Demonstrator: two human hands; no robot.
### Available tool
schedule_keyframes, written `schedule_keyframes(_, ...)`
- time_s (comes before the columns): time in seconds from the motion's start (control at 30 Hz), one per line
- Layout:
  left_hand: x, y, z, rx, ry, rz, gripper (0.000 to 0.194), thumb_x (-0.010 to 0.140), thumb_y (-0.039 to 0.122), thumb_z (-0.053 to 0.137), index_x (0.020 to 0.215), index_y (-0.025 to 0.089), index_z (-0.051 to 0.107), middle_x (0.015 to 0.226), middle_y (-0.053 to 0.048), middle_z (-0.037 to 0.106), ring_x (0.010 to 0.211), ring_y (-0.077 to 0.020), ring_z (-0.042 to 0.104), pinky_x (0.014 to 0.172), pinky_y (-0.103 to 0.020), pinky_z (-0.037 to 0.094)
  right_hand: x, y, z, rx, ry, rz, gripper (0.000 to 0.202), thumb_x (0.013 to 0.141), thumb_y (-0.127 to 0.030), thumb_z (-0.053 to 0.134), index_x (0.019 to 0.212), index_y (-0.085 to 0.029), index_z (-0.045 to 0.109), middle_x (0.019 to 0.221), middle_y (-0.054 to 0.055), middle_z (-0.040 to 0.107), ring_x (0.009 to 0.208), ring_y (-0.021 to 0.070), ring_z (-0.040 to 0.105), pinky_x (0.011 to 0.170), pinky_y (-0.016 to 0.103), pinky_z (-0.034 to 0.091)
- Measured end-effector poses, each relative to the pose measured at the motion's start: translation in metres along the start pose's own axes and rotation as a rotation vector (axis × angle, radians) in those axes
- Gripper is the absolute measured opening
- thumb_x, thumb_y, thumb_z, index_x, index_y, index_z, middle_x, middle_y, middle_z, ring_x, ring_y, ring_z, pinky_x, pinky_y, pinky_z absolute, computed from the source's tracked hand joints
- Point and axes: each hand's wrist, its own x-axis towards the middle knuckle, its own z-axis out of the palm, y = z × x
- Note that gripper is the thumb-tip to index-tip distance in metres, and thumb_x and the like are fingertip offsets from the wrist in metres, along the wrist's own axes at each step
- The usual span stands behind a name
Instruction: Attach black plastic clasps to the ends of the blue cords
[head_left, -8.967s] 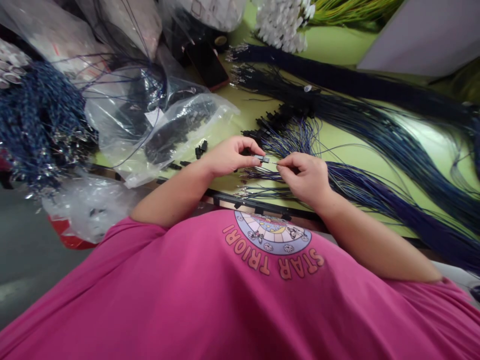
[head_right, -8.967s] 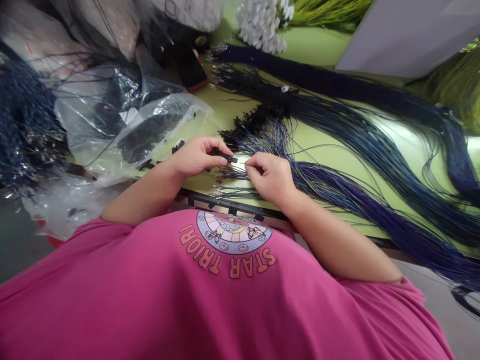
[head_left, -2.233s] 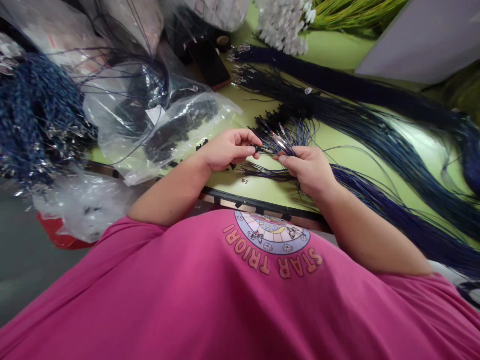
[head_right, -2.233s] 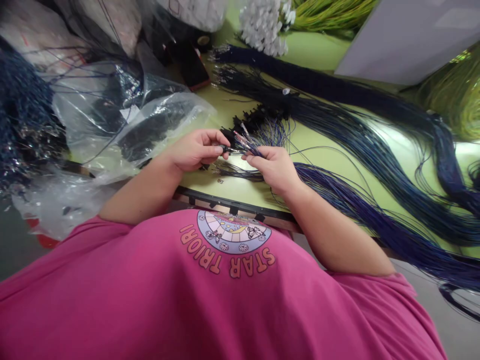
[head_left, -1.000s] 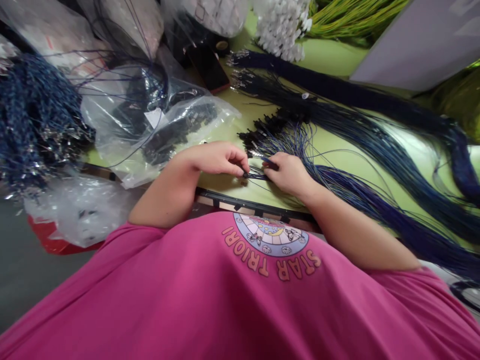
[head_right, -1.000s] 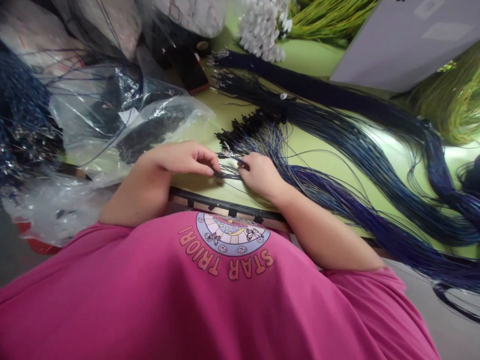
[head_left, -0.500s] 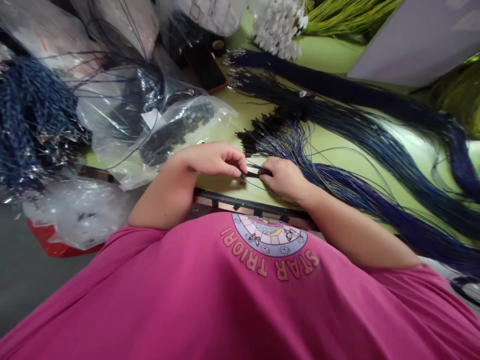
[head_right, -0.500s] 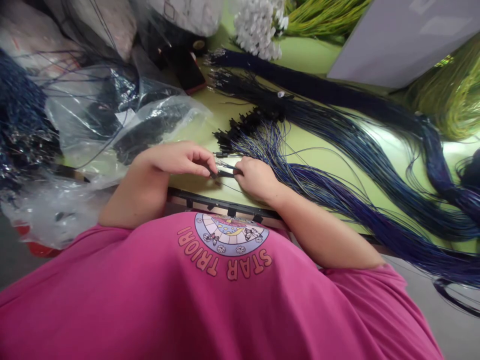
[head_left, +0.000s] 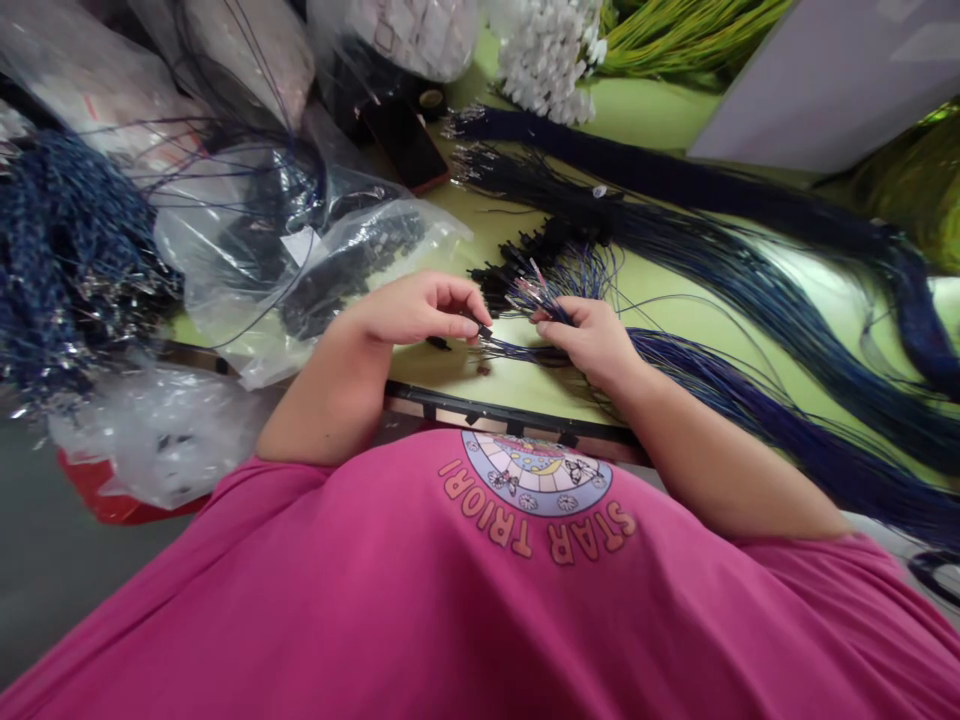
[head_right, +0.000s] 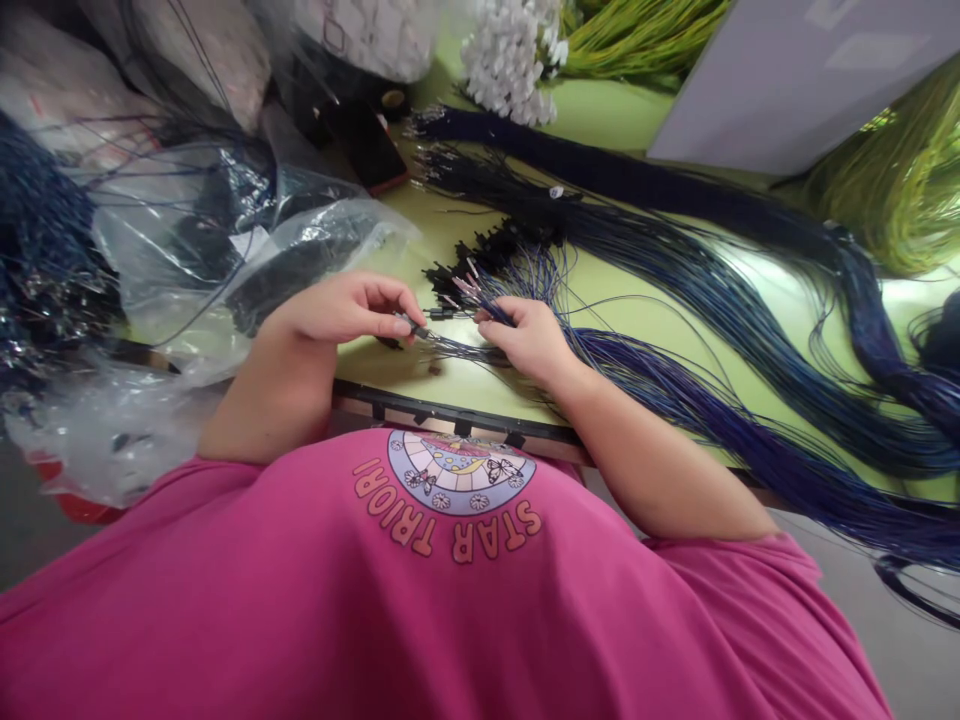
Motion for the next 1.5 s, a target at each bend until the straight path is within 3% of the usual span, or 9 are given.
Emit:
schedule_keyframes(0.2,0.014,-0.008,0.015,-0.096,0.207,-0.008,0.021,0.077,0.021,0.067,0.096,0.014,0.064,0.075,-0.002,0.068,0.052,-0.0031,0.048,0.050,-0.018,0.033,-0.005,-0.003,-0.004,0.098,0.014,0.030,0.019,0.068,-0.030,0.066,0.075,-0.013,0.070,0.062,-0.002,0.057,0.059,0.0107,0.046,0.059,0.025,0.035)
schedule_keyframes(0.4,0.020,-0.007,0.028,-0.261,0.214,-0.040,0.017,0.076,0.016,0.064,0.092,0.014,0.060,0.071,0.000,0.064,0.043,-0.0007,0.035,0.042,-0.018,0.020,-0.006,-0.002,-0.003,0.063,0.032,0.024,0.024,0.070,-0.037,0.066,0.070,-0.013,0.066,0.059,-0.004,0.050,0.058,0.0095,0.040,0.057,0.025,0.033)
schedule_keyframes(0.57,0.021,-0.011,0.027,-0.351,0.204,-0.040,0.017,0.077,0.017,0.064,0.093,0.015,0.058,0.070,0.001,0.063,0.041,-0.0003,0.031,0.040,-0.019,0.015,-0.008,-0.004,-0.001,-0.040,0.108,-0.001,0.019,0.070,-0.032,0.063,0.065,-0.014,0.063,0.058,-0.003,0.050,0.060,0.0102,0.042,0.057,0.025,0.033)
schedule_keyframes(0.8,0.022,-0.011,0.028,-0.327,0.210,-0.065,0.017,0.076,0.017,0.064,0.092,0.015,0.059,0.069,0.001,0.063,0.041,-0.0003,0.031,0.041,-0.019,0.016,-0.008,-0.006,-0.002,-0.103,0.168,-0.016,0.016,0.071,-0.030,0.061,0.064,-0.015,0.063,0.059,-0.003,0.052,0.061,0.0109,0.045,0.059,0.025,0.034)
schedule_keyframes(1.13,0.023,-0.011,0.030,-0.206,0.211,-0.080,0.021,0.077,0.026,0.067,0.096,0.017,0.062,0.075,-0.001,0.067,0.044,-0.0024,0.034,0.043,-0.021,0.022,-0.010,-0.007,0.001,-0.136,0.153,-0.034,0.018,0.071,-0.032,0.060,0.064,-0.016,0.061,0.059,-0.002,0.052,0.060,0.0118,0.045,0.059,0.026,0.034)
schedule_keyframes(1.5,0.023,-0.015,0.029,-0.134,0.231,-0.016,0.024,0.076,0.026,0.068,0.097,0.015,0.064,0.078,-0.002,0.068,0.051,-0.0038,0.045,0.049,-0.020,0.032,-0.007,-0.010,-0.002,-0.097,-0.021,0.039,0.031,0.077,-0.038,0.056,0.056,-0.018,0.045,0.055,-0.006,0.035,0.055,0.0085,0.031,0.054,0.026,0.025)
